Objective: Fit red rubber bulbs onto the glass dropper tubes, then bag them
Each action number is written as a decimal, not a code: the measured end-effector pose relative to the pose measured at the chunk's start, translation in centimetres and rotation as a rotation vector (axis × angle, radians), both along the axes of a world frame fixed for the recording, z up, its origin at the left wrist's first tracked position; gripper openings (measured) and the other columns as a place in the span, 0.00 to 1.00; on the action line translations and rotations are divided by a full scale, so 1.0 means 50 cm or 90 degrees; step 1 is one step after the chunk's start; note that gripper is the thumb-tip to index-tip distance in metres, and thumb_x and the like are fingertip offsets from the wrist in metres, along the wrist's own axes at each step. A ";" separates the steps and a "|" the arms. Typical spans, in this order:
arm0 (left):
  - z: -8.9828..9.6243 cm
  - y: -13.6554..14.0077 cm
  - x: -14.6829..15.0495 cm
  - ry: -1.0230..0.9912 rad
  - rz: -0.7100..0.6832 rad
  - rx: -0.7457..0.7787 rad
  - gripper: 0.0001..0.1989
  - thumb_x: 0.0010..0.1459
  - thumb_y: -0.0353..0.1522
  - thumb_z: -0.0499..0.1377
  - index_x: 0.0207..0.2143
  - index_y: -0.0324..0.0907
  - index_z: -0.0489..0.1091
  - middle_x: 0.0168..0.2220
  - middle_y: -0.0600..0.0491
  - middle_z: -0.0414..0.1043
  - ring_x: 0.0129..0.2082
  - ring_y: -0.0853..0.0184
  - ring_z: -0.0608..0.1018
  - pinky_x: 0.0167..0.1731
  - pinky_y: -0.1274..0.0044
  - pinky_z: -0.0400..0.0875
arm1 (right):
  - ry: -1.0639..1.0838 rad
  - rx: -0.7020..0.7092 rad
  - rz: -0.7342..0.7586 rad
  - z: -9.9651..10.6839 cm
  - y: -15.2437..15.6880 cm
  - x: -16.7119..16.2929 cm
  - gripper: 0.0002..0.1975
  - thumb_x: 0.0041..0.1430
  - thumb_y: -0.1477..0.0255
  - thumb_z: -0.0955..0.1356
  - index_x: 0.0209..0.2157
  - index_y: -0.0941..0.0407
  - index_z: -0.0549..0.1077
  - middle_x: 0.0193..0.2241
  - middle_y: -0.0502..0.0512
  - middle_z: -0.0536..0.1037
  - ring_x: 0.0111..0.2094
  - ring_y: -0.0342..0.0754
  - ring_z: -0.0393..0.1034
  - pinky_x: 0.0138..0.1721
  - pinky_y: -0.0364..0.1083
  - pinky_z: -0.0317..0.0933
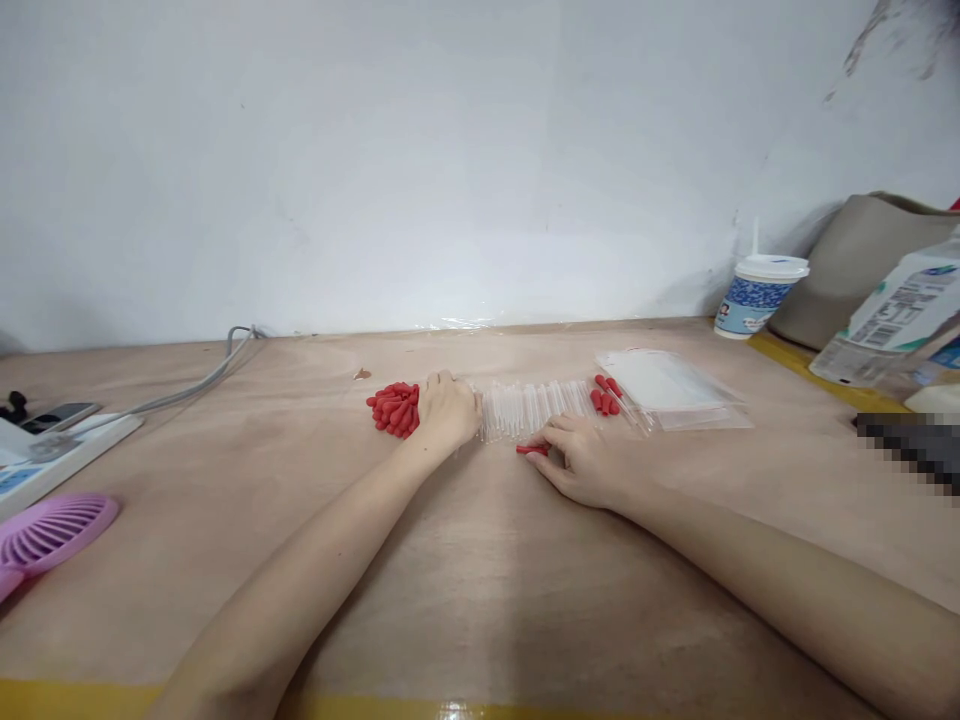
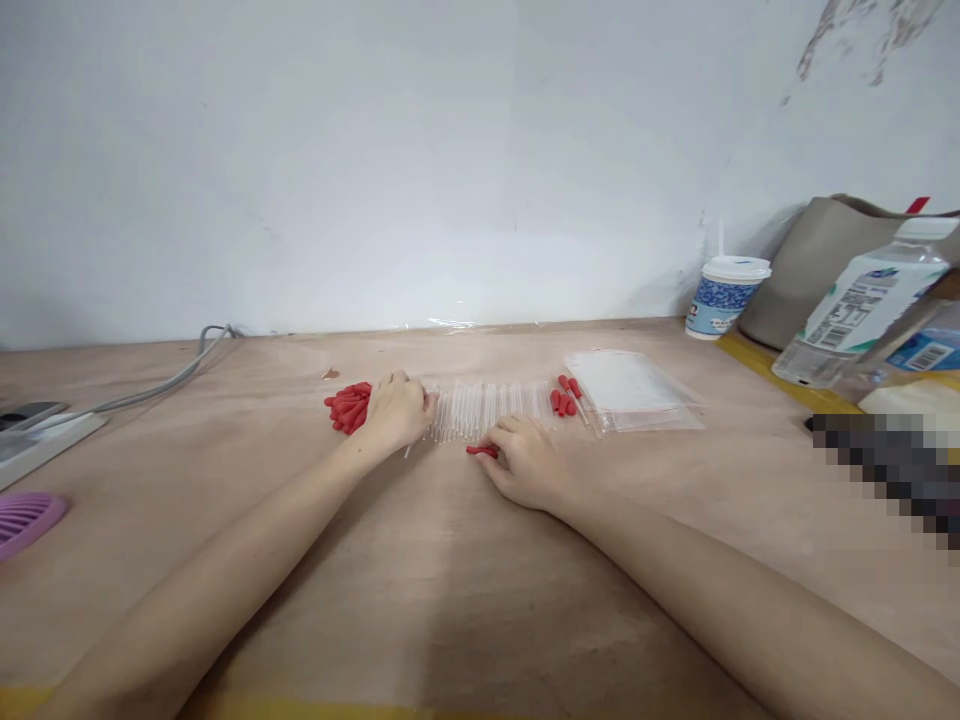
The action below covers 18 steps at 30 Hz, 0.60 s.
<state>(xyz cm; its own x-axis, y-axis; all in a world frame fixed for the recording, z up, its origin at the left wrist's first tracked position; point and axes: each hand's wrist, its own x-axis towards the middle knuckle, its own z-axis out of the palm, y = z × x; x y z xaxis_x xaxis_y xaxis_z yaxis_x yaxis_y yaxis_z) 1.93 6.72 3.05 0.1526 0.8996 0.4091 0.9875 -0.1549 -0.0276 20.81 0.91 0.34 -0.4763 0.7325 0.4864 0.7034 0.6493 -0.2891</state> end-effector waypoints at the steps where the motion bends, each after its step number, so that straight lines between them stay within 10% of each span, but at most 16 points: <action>1: 0.009 -0.008 0.001 -0.023 -0.023 0.000 0.15 0.57 0.36 0.48 0.29 0.34 0.68 0.34 0.38 0.68 0.38 0.51 0.70 0.36 0.64 0.63 | 0.007 0.005 -0.005 0.005 -0.005 0.000 0.09 0.57 0.69 0.62 0.31 0.55 0.72 0.29 0.54 0.72 0.32 0.46 0.66 0.33 0.45 0.59; 7: 0.031 -0.066 -0.012 -0.193 -0.230 -0.065 0.10 0.62 0.36 0.43 0.37 0.40 0.57 0.24 0.53 0.64 0.21 0.66 0.67 0.22 0.75 0.60 | 0.063 0.004 -0.067 0.017 -0.017 0.005 0.09 0.58 0.69 0.60 0.36 0.53 0.71 0.29 0.52 0.74 0.26 0.44 0.67 0.29 0.44 0.59; 18: -0.071 -0.083 -0.052 -0.234 -0.509 0.004 0.11 0.60 0.28 0.47 0.44 0.37 0.64 0.37 0.48 0.64 0.36 0.69 0.69 0.37 0.76 0.67 | 0.067 0.026 -0.015 0.012 -0.009 0.005 0.10 0.58 0.73 0.61 0.38 0.55 0.71 0.34 0.53 0.75 0.28 0.43 0.67 0.32 0.43 0.61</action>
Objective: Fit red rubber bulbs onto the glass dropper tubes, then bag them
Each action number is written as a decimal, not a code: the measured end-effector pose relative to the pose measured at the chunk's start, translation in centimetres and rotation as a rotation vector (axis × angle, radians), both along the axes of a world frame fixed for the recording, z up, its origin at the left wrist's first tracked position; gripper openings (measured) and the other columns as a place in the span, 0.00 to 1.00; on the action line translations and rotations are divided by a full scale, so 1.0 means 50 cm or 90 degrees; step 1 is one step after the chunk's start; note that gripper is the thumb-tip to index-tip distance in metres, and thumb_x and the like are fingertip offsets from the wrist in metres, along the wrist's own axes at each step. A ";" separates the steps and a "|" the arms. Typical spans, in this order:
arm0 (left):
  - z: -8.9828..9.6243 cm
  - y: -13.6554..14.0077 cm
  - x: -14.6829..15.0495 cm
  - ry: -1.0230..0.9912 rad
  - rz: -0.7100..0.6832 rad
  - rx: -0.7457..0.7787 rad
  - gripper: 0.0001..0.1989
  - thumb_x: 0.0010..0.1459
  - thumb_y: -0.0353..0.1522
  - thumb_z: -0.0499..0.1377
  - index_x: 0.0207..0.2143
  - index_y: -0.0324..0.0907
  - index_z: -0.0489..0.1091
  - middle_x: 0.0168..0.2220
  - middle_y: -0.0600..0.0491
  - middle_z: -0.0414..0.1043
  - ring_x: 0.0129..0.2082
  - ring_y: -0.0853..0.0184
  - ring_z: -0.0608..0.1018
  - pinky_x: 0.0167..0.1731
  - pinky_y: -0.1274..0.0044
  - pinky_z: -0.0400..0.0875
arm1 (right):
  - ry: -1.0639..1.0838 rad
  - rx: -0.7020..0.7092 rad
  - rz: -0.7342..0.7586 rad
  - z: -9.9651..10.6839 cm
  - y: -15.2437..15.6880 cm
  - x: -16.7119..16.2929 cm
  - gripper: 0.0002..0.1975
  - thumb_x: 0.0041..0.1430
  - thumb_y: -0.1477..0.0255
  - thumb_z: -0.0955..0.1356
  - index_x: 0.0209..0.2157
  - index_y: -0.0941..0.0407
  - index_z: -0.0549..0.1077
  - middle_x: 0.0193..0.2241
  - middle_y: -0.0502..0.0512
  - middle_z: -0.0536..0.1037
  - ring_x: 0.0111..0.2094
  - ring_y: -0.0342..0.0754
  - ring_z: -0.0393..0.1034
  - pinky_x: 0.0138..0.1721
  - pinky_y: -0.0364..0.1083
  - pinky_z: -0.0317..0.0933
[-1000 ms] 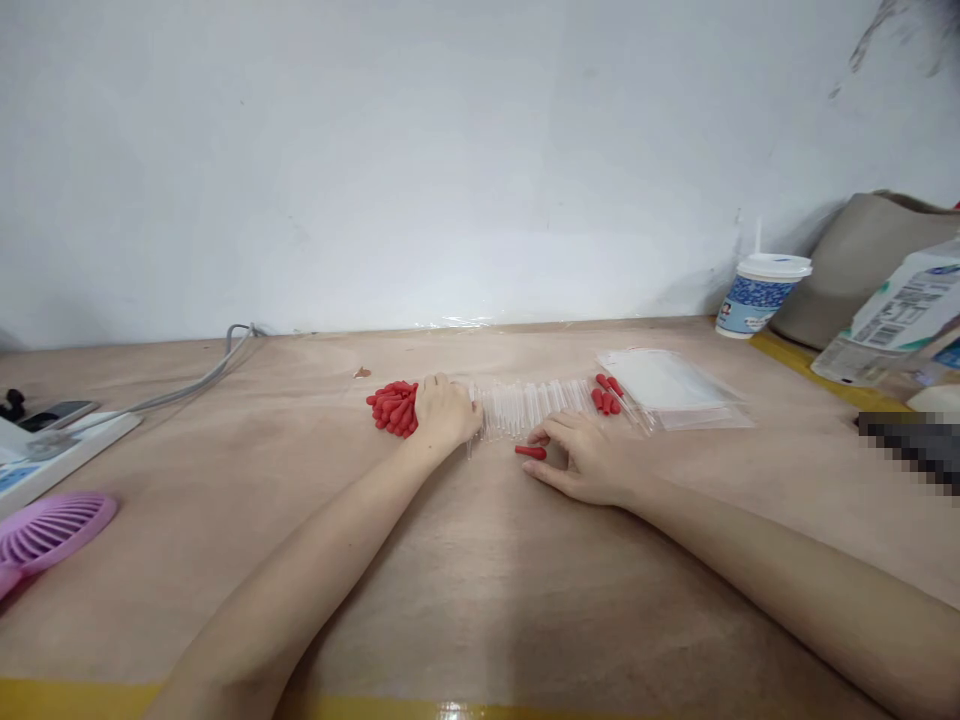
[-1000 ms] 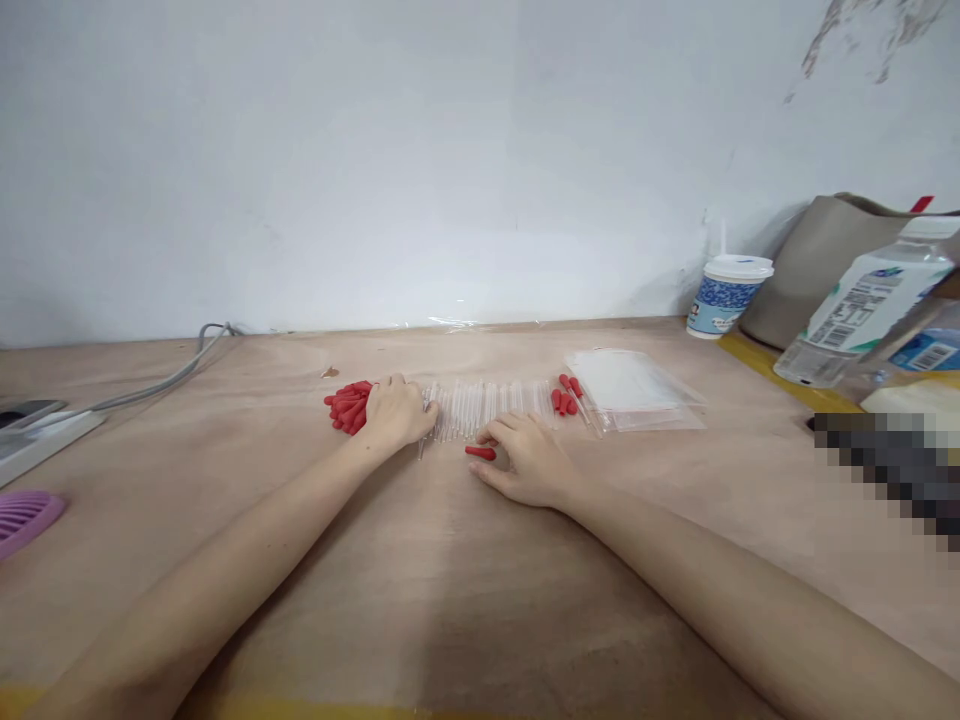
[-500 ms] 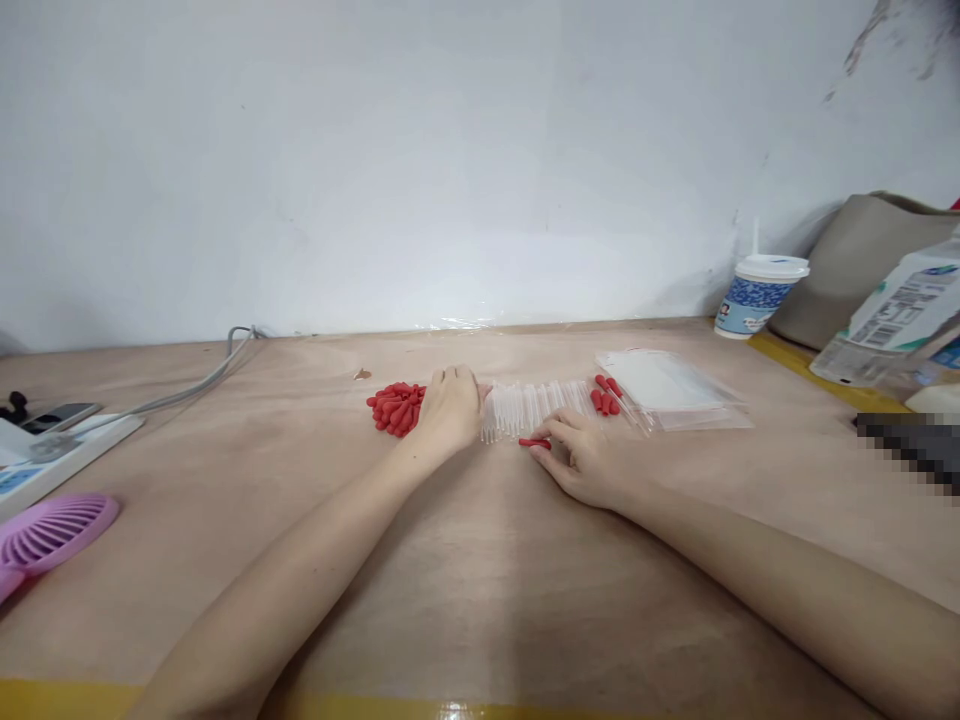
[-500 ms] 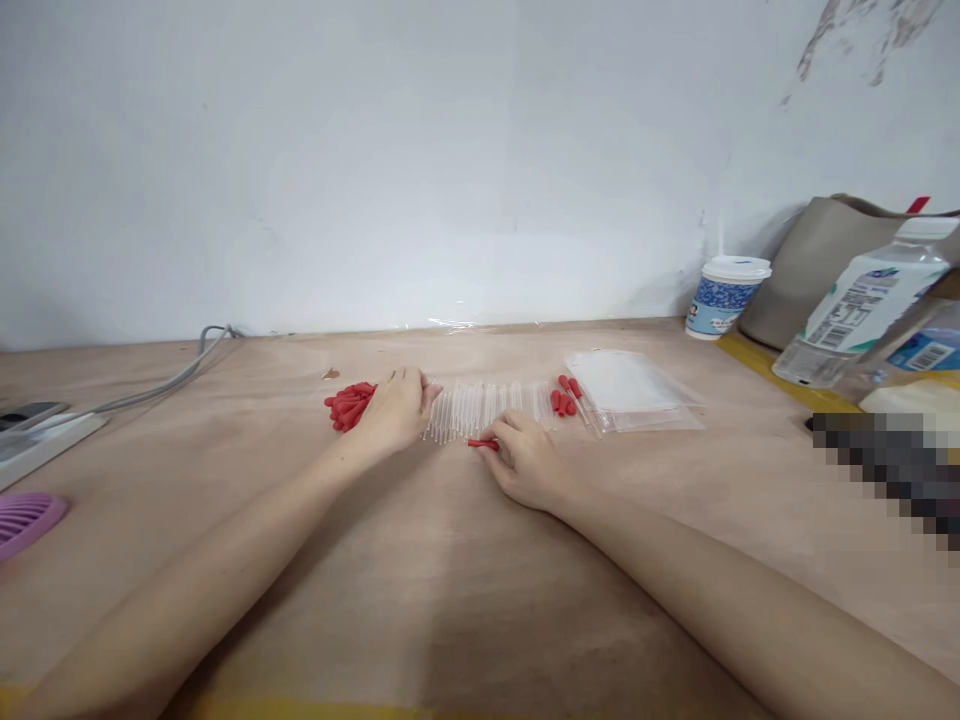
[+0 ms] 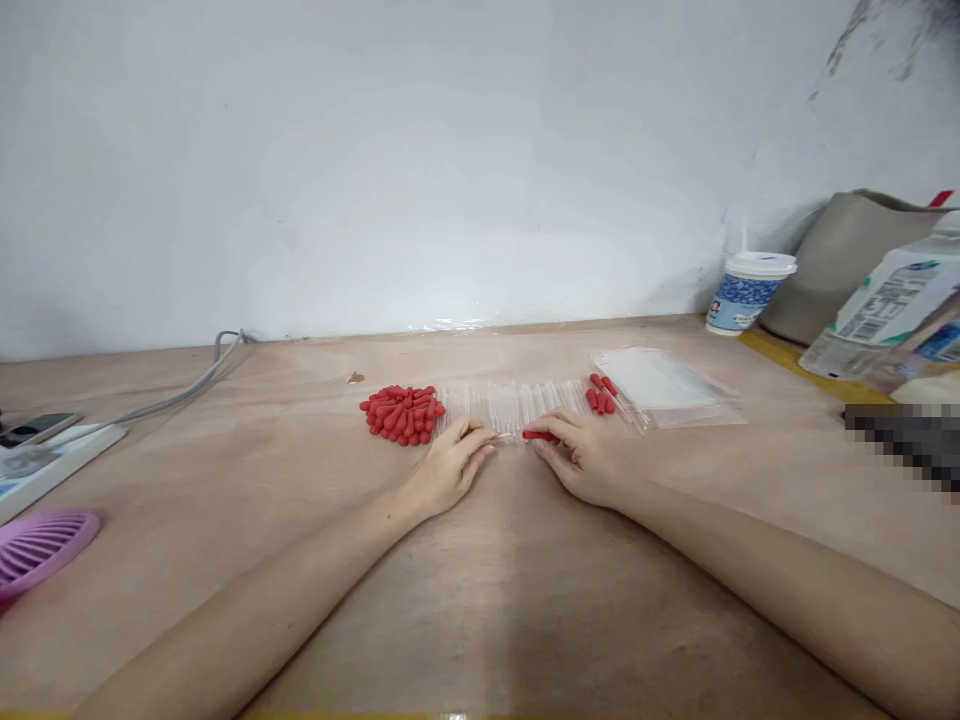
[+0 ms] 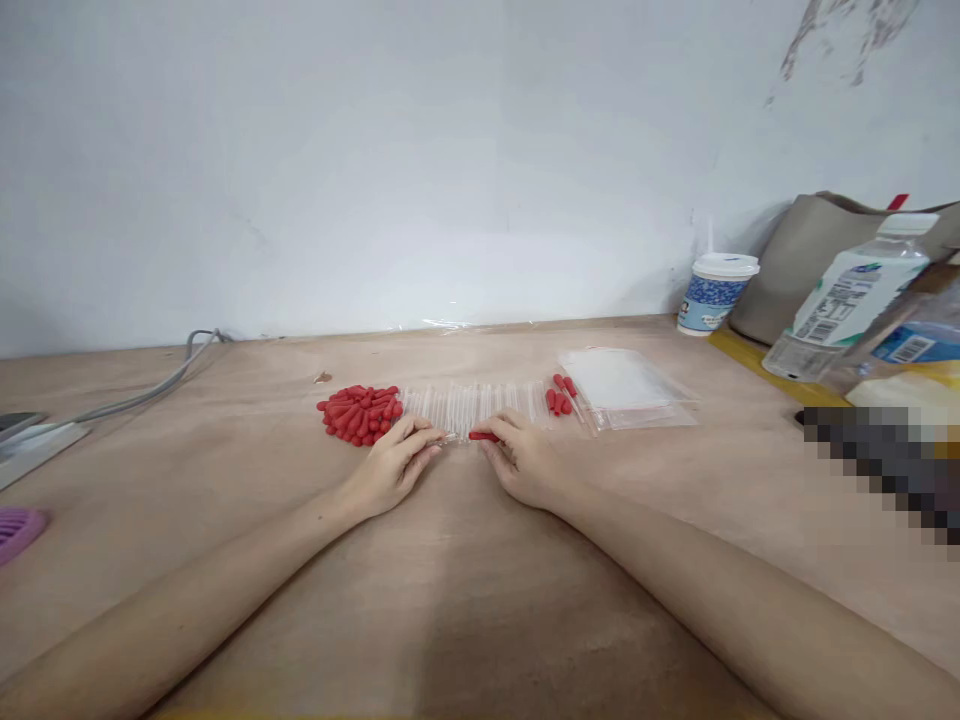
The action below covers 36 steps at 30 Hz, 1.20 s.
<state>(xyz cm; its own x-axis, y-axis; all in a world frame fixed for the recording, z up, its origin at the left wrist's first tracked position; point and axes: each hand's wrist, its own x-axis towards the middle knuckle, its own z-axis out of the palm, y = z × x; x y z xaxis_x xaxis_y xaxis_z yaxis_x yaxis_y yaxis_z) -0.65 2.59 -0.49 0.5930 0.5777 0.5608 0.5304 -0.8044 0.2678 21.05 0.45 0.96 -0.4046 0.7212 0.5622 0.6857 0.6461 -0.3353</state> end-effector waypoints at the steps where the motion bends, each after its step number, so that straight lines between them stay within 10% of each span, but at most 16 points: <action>1: -0.004 0.001 0.002 -0.012 -0.003 0.011 0.11 0.60 0.28 0.49 0.44 0.37 0.65 0.35 0.49 0.64 0.35 0.69 0.69 0.35 0.77 0.67 | 0.009 0.002 0.008 -0.004 0.002 0.000 0.09 0.58 0.73 0.61 0.38 0.55 0.71 0.34 0.53 0.74 0.28 0.42 0.67 0.32 0.42 0.61; 36: -0.005 -0.006 0.008 0.067 -0.051 0.125 0.13 0.60 0.29 0.49 0.44 0.35 0.68 0.28 0.50 0.70 0.25 0.72 0.72 0.25 0.81 0.69 | 0.101 0.058 0.209 -0.049 0.031 0.006 0.09 0.60 0.73 0.61 0.38 0.54 0.71 0.31 0.53 0.74 0.32 0.42 0.69 0.35 0.42 0.64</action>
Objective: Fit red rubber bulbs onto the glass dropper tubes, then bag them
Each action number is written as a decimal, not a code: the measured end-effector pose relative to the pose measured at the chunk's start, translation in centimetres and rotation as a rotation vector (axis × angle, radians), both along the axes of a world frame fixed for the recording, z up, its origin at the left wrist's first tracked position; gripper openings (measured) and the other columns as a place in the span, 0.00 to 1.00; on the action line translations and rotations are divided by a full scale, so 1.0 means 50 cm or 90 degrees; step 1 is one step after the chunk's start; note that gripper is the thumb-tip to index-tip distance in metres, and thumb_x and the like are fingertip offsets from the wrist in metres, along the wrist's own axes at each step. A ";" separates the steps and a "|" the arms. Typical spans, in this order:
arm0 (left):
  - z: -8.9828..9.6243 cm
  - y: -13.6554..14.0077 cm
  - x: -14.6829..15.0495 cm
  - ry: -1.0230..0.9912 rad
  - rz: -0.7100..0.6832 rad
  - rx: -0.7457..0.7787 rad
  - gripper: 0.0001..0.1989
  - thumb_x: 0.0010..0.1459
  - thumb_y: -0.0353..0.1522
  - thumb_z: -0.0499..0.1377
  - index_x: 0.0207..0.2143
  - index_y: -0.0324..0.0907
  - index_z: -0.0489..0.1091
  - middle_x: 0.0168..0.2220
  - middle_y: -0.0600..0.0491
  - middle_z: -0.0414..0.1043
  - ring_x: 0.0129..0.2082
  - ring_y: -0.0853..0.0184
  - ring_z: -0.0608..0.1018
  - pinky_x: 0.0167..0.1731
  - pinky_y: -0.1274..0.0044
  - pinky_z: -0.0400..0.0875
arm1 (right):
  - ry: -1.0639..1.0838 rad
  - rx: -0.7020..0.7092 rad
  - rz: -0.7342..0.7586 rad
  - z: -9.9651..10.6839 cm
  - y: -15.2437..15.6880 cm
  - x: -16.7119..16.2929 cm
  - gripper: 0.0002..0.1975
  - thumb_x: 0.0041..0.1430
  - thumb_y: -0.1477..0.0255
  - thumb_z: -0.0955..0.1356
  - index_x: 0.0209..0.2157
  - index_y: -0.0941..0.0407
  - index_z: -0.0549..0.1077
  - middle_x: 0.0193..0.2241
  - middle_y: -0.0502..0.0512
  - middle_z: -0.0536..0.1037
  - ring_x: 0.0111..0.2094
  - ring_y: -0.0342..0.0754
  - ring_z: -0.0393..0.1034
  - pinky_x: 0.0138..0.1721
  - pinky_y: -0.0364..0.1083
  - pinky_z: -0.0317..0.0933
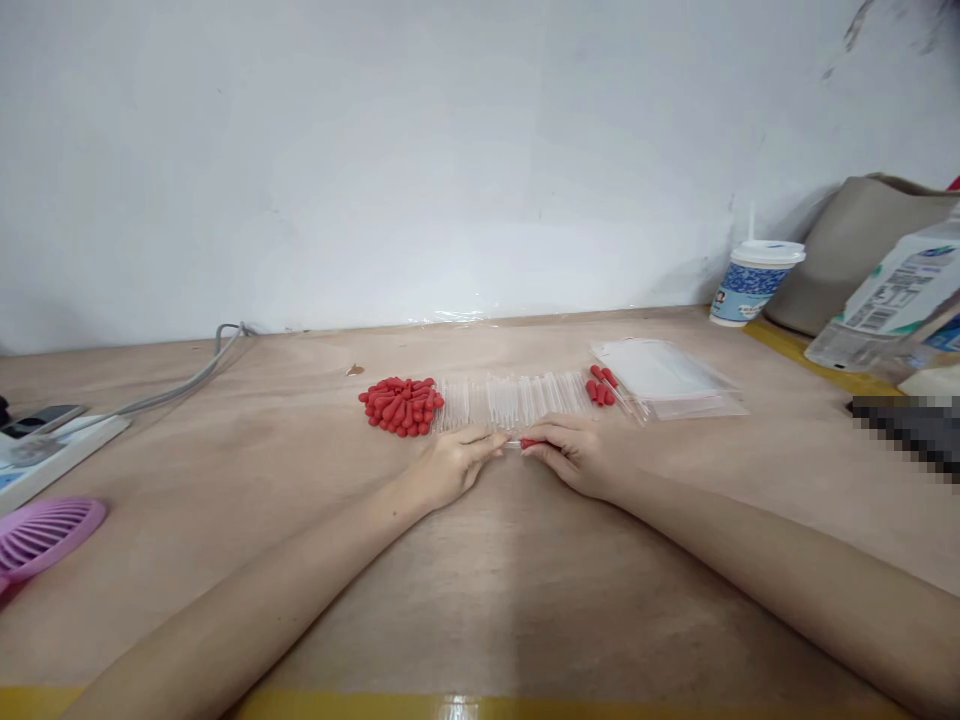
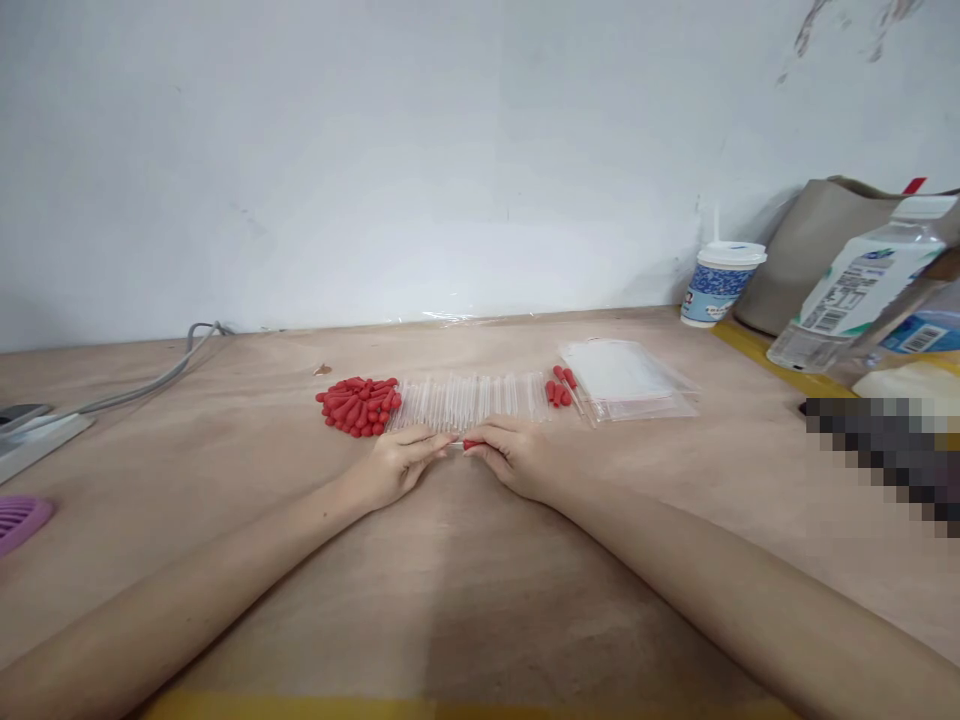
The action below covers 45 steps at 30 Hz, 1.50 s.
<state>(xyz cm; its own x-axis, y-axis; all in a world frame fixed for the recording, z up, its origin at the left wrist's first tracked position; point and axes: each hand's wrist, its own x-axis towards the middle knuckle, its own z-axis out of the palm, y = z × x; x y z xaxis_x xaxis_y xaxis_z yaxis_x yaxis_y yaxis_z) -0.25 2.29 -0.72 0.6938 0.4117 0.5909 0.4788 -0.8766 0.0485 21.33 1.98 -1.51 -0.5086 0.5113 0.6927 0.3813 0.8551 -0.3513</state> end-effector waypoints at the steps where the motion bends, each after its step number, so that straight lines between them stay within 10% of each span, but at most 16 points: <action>1: 0.000 0.000 0.000 0.006 0.007 0.005 0.13 0.60 0.29 0.49 0.44 0.35 0.68 0.28 0.50 0.70 0.25 0.72 0.71 0.25 0.81 0.68 | 0.000 0.012 -0.002 0.001 -0.001 -0.001 0.09 0.59 0.73 0.61 0.38 0.55 0.71 0.31 0.53 0.74 0.32 0.42 0.68 0.35 0.42 0.64; 10: 0.004 -0.004 0.001 0.096 0.051 0.074 0.14 0.61 0.29 0.47 0.45 0.37 0.68 0.27 0.51 0.69 0.26 0.71 0.71 0.25 0.80 0.68 | -0.078 0.165 -0.071 -0.009 -0.006 -0.005 0.10 0.60 0.72 0.61 0.36 0.57 0.73 0.28 0.55 0.75 0.29 0.43 0.68 0.32 0.42 0.64; 21: -0.009 0.000 -0.002 -0.023 0.060 0.059 0.13 0.60 0.30 0.50 0.46 0.37 0.65 0.35 0.47 0.70 0.33 0.68 0.73 0.33 0.76 0.72 | -0.007 -0.070 -0.042 0.017 0.007 0.006 0.09 0.58 0.71 0.63 0.37 0.53 0.74 0.33 0.51 0.76 0.33 0.42 0.70 0.35 0.41 0.65; 32: 0.003 -0.008 0.003 0.062 0.038 0.111 0.12 0.60 0.27 0.48 0.42 0.36 0.67 0.27 0.51 0.67 0.25 0.71 0.69 0.25 0.80 0.68 | -0.077 0.050 -0.039 0.027 -0.014 -0.002 0.08 0.58 0.71 0.63 0.35 0.55 0.74 0.27 0.53 0.75 0.28 0.41 0.69 0.31 0.40 0.63; 45: -0.004 -0.005 0.000 -0.022 0.044 0.061 0.12 0.60 0.32 0.51 0.44 0.38 0.68 0.31 0.50 0.71 0.30 0.70 0.73 0.30 0.78 0.70 | -0.030 -0.107 -0.020 0.010 0.011 0.020 0.08 0.56 0.70 0.65 0.38 0.54 0.73 0.31 0.52 0.75 0.32 0.43 0.69 0.34 0.42 0.64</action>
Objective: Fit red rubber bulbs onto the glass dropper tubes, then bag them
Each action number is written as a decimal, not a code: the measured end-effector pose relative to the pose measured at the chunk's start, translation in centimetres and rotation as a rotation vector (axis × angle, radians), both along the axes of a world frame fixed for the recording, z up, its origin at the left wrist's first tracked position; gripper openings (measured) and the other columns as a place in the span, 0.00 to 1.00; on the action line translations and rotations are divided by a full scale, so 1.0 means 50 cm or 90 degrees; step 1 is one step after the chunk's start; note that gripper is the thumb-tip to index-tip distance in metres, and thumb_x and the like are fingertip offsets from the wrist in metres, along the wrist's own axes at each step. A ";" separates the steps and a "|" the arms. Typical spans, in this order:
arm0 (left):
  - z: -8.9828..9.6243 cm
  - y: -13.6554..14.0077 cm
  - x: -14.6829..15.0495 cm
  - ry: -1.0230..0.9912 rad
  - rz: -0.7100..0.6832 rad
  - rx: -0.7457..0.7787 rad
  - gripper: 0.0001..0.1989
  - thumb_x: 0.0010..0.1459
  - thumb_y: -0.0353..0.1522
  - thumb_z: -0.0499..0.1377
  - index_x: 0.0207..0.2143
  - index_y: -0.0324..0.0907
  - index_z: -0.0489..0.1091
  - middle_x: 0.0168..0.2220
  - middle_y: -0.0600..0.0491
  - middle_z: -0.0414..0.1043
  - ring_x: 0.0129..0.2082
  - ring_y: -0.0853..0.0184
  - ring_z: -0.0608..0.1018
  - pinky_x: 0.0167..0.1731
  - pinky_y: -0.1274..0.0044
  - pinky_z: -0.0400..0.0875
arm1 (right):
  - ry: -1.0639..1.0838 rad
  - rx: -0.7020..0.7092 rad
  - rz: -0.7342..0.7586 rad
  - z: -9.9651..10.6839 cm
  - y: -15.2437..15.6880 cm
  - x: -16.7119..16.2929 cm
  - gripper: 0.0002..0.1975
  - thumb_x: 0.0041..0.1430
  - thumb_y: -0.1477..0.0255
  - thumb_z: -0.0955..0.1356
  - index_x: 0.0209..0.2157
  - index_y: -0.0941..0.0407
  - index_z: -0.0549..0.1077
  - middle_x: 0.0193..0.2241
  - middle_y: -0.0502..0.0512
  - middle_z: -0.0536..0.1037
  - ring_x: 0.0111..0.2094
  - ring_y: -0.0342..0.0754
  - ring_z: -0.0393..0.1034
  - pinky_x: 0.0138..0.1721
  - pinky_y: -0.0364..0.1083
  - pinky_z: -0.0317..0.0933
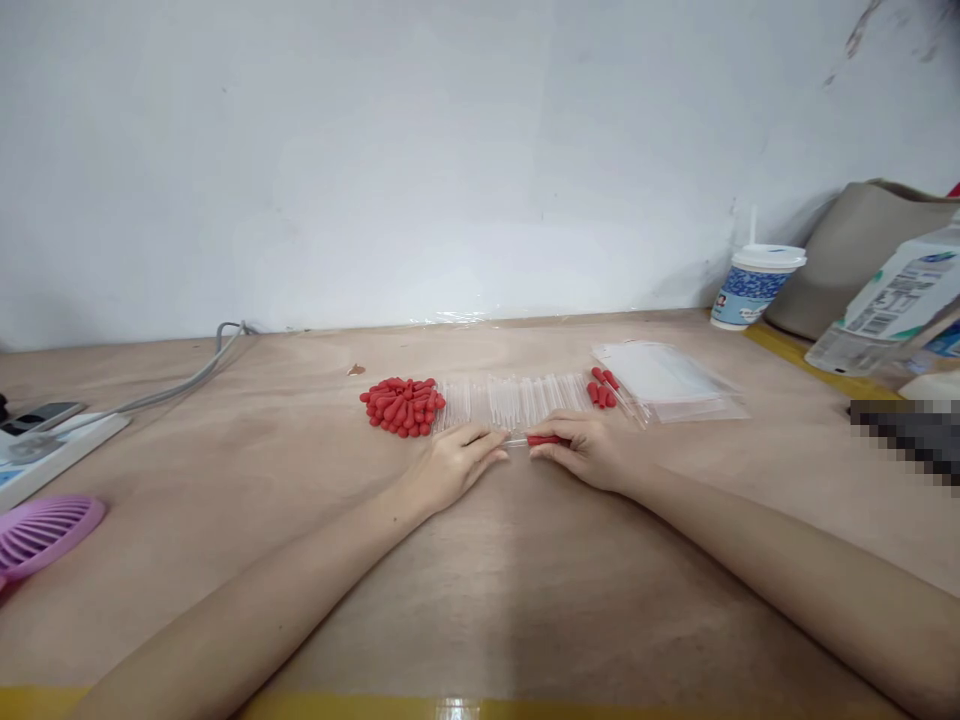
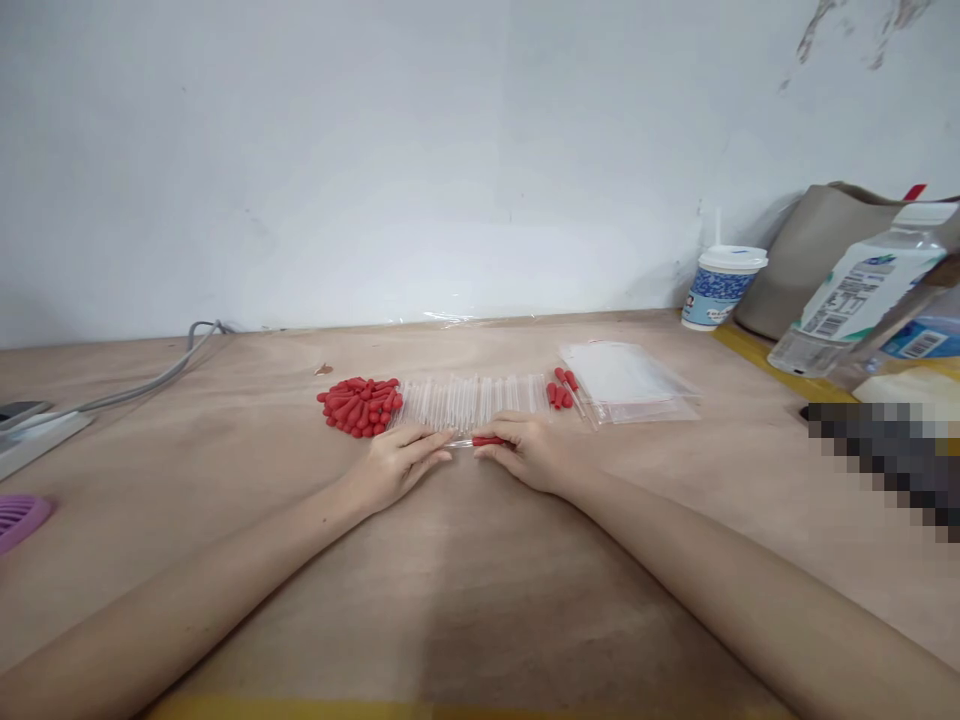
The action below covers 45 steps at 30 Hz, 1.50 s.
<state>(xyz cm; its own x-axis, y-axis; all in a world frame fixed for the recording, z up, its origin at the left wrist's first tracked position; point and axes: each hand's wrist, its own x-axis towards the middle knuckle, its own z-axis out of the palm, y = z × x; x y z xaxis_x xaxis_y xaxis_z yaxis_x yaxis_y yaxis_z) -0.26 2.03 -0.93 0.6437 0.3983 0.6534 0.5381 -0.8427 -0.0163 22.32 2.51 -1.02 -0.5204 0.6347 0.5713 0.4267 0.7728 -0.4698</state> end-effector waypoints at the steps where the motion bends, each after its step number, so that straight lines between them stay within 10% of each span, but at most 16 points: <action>1: 0.000 0.000 -0.003 0.002 0.002 -0.017 0.12 0.60 0.32 0.51 0.44 0.38 0.68 0.31 0.49 0.71 0.30 0.70 0.73 0.30 0.78 0.70 | 0.003 -0.007 -0.003 -0.002 0.001 0.004 0.09 0.56 0.70 0.64 0.39 0.54 0.72 0.32 0.52 0.76 0.33 0.43 0.70 0.35 0.42 0.64; 45: 0.002 -0.007 -0.004 -0.006 0.004 -0.098 0.13 0.61 0.30 0.48 0.39 0.35 0.70 0.24 0.52 0.65 0.22 0.73 0.66 0.21 0.82 0.62 | -0.092 0.031 -0.044 0.021 -0.021 -0.028 0.07 0.56 0.72 0.65 0.34 0.56 0.73 0.29 0.51 0.77 0.29 0.42 0.70 0.31 0.40 0.62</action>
